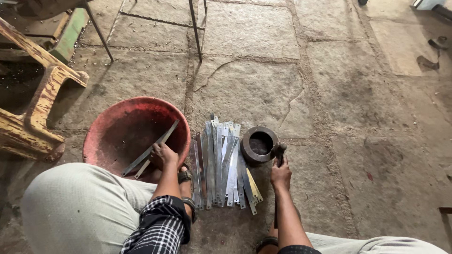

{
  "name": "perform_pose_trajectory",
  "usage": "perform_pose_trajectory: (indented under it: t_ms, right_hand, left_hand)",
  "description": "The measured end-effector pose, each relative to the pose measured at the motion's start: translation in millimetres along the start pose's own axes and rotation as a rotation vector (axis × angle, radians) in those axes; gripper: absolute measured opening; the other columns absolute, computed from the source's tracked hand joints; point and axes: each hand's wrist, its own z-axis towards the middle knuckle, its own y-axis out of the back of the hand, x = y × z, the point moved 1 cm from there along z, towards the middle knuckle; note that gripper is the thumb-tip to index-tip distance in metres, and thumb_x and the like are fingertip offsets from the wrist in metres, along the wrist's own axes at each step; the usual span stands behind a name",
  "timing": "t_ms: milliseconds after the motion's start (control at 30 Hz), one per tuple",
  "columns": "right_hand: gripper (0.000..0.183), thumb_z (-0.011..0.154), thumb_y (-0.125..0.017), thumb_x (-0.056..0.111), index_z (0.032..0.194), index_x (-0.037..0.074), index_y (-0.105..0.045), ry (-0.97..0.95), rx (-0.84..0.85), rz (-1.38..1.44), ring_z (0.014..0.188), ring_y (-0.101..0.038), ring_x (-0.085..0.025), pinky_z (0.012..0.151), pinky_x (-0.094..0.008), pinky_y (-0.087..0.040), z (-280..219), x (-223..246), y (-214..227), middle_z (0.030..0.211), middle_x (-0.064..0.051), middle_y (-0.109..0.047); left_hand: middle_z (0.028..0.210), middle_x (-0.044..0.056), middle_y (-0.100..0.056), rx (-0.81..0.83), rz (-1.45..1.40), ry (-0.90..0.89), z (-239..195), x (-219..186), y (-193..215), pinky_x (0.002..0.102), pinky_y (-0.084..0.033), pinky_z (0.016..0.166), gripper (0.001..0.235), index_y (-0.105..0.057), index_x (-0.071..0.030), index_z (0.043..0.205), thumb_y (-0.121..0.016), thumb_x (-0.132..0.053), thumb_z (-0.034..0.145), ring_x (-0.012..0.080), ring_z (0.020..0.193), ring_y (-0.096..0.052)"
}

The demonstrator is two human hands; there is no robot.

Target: The person straightens several metal strips by placing them on an anvil and striking them with a hammer.

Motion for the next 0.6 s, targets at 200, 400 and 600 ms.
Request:
perform_pose_trajectory:
  t_ms: [200, 400, 600]
  right_hand:
    - [0.043, 0.101, -0.056, 0.038, 0.133, 0.011, -0.061, 0.028, -0.038, 0.015, 0.107, -0.067, -0.049, 0.089, -0.055, -0.053, 0, -6, -9, 0.113, -0.03, -0.071]
    - [0.042, 0.1, -0.056, 0.038, 0.131, 0.01, -0.061, 0.021, -0.032, 0.02, 0.107, -0.066, -0.05, 0.088, -0.056, -0.052, 2, -9, -9, 0.112, -0.03, -0.07]
    - [0.042, 0.101, -0.056, 0.037, 0.131, 0.008, -0.061, 0.045, -0.058, 0.028, 0.107, -0.066, -0.051, 0.089, -0.056, -0.052, 7, -17, -17, 0.113, -0.031, -0.069]
  left_hand:
    - [0.121, 0.019, -0.061, -0.032, -0.03, 0.073, -2, 6, -4, 0.054, -0.041, 0.107, 0.024, -0.067, -0.007, 0.107, -0.072, -0.012, 0.083, 0.0395, 0.117, -0.056]
    - [0.111, 0.013, -0.07, -0.088, -0.103, -0.109, -19, -5, 16, 0.053, -0.049, 0.09, 0.012, -0.071, -0.013, 0.101, -0.06, -0.017, 0.098, 0.0364, 0.102, -0.065]
    - [0.106, 0.012, -0.07, -0.223, -0.23, -0.285, -21, -46, 48, 0.05, -0.052, 0.081, 0.018, -0.073, -0.014, 0.111, -0.061, -0.024, 0.102, 0.0356, 0.097, -0.067]
